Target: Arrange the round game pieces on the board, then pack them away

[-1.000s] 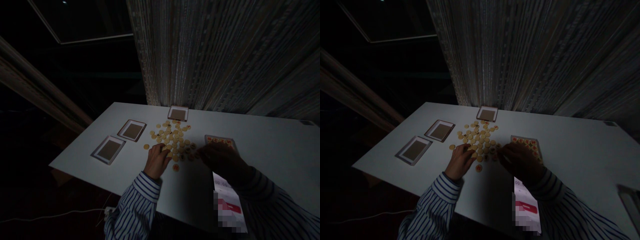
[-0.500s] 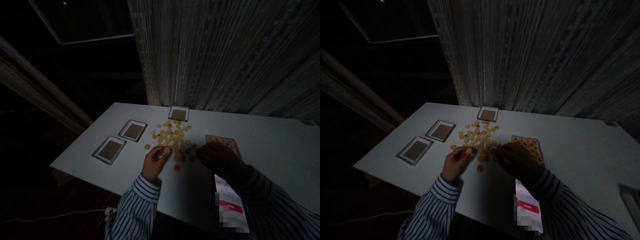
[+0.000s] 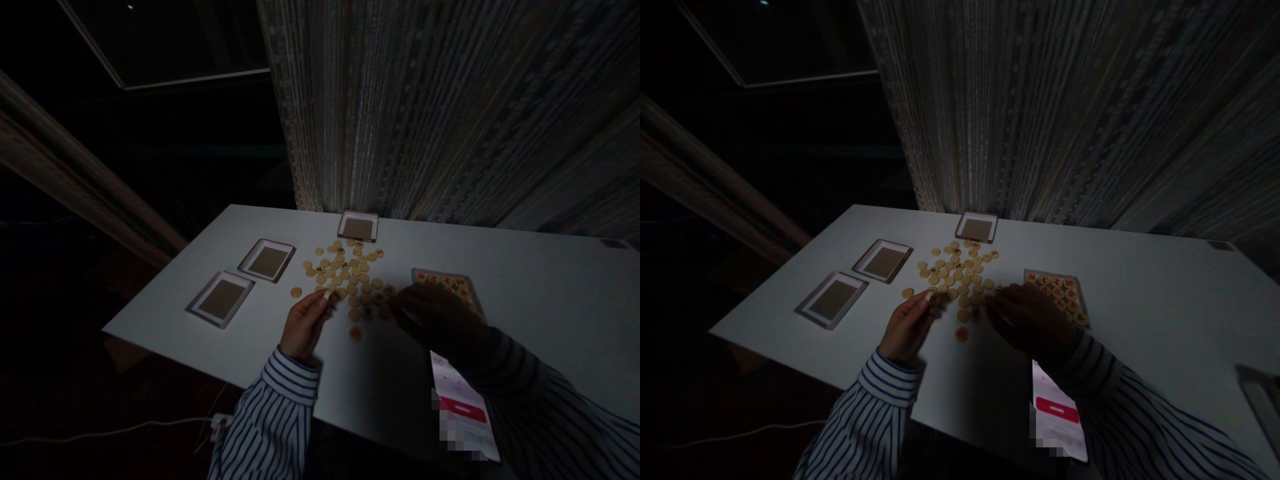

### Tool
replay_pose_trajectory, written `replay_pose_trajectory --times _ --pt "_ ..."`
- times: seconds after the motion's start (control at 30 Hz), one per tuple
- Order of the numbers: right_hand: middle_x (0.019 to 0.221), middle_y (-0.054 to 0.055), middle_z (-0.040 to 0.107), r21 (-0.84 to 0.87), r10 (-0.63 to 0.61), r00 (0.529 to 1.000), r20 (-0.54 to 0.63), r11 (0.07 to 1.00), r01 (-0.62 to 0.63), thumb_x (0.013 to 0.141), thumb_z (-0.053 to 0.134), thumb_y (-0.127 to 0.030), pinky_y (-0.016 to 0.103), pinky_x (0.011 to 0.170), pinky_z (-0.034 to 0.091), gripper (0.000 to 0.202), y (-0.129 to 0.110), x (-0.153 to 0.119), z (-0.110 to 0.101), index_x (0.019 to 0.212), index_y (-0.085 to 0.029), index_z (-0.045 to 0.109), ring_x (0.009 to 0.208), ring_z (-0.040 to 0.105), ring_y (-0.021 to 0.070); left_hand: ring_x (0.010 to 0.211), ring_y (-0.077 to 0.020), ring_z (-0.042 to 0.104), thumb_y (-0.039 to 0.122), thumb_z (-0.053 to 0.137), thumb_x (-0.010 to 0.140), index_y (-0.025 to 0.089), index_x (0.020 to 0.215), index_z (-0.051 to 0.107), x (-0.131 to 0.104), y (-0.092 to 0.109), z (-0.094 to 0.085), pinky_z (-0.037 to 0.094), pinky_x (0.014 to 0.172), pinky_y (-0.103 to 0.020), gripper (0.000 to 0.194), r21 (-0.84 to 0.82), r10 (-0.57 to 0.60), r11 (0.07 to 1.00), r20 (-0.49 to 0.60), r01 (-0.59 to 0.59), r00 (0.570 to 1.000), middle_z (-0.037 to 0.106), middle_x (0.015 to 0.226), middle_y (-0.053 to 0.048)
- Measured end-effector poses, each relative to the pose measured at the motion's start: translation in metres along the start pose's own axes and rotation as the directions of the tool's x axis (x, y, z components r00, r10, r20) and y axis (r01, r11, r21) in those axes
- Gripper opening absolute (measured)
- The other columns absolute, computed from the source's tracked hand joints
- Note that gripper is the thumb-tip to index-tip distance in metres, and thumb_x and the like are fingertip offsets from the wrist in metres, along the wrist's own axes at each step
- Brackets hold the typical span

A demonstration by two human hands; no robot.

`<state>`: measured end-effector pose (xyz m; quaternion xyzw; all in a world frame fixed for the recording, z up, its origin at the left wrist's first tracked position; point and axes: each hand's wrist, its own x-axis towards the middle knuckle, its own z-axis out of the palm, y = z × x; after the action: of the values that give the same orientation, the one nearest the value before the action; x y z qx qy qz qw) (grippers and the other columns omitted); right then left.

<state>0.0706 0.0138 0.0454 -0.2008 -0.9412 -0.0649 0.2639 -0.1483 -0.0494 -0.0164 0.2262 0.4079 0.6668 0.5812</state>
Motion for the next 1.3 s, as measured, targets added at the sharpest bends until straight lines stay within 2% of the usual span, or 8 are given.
replay_pose_trajectory --times 0.33,0.57,0.77,0.97,1.13,1.3 --pt "0.072 0.006 0.064 0.059 0.018 0.998 0.061 0.998 -0.021 0.087 0.042 -0.021 0.027 0.059 0.037 0.02 -0.001 0.0 0.007 0.085 -0.016 0.062 0.065 0.055 0.0141 0.058 -0.007 0.053 0.029 0.074 0.063 0.012 0.082 0.069 0.0 0.002 0.002 0.041 0.056 -0.019 0.026 -0.023 -0.028 0.999 0.001 0.028 1.0 0.069 0.077 -0.006" --pt "0.071 0.006 0.064 0.045 -0.037 0.999 0.014 0.998 0.036 0.087 0.043 -0.019 0.028 0.058 0.034 0.02 -0.006 0.008 0.012 0.083 -0.016 0.062 0.063 0.054 0.0144 0.058 -0.0085 0.052 0.031 0.071 0.067 0.011 0.081 0.069 0.001 0.0 0.0 0.039 0.056 -0.021 0.025 -0.006 -0.021 1.0 0.018 0.021 1.0 0.069 0.08 -0.007" --pt "0.074 0.006 0.064 0.054 -0.017 0.998 0.063 0.998 0.014 0.086 0.045 -0.022 0.03 0.061 0.032 0.018 -0.016 0.021 0.025 0.088 -0.016 0.062 0.067 0.054 0.0155 0.059 -0.0096 0.051 0.033 0.069 0.068 0.011 0.083 0.068 0.001 -0.002 -0.001 0.037 0.056 -0.023 0.027 0.022 -0.042 0.999 0.041 0.041 0.998 0.068 0.079 -0.007" --pt "0.079 0.007 0.063 0.051 0.015 0.993 0.114 0.998 -0.021 0.084 0.049 -0.026 0.03 0.061 0.031 0.019 -0.027 0.042 0.038 0.094 -0.016 0.061 0.071 0.053 0.0173 0.056 -0.0087 0.048 0.037 0.069 0.067 0.011 0.076 0.067 0.002 -0.004 -0.001 0.034 0.056 -0.023 0.028 0.049 -0.031 0.998 0.092 0.027 0.995 0.064 0.067 -0.004" --pt "0.08 0.006 0.063 0.058 0.044 0.988 0.147 0.997 -0.053 0.083 0.05 -0.03 0.03 0.061 0.031 0.022 -0.032 0.054 0.044 0.095 -0.016 0.062 0.072 0.053 0.0181 0.056 -0.0083 0.046 0.039 0.065 0.072 0.011 0.071 0.065 0.003 -0.005 -0.003 0.033 0.055 -0.022 0.028 0.091 0.001 0.996 0.148 -0.015 0.989 0.057 0.06 0.0" --pt "0.08 0.006 0.062 0.07 0.07 0.973 0.219 0.994 -0.087 0.083 0.051 -0.032 0.031 0.062 0.031 0.021 -0.034 0.059 0.046 0.092 -0.016 0.062 0.074 0.053 0.0186 0.057 -0.0092 0.046 0.042 0.062 0.074 0.012 0.069 0.064 0.005 -0.007 -0.01 0.034 0.056 -0.023 0.03 0.182 0.032 0.981 0.17 -0.063 0.985 0.057 0.06 -0.001"
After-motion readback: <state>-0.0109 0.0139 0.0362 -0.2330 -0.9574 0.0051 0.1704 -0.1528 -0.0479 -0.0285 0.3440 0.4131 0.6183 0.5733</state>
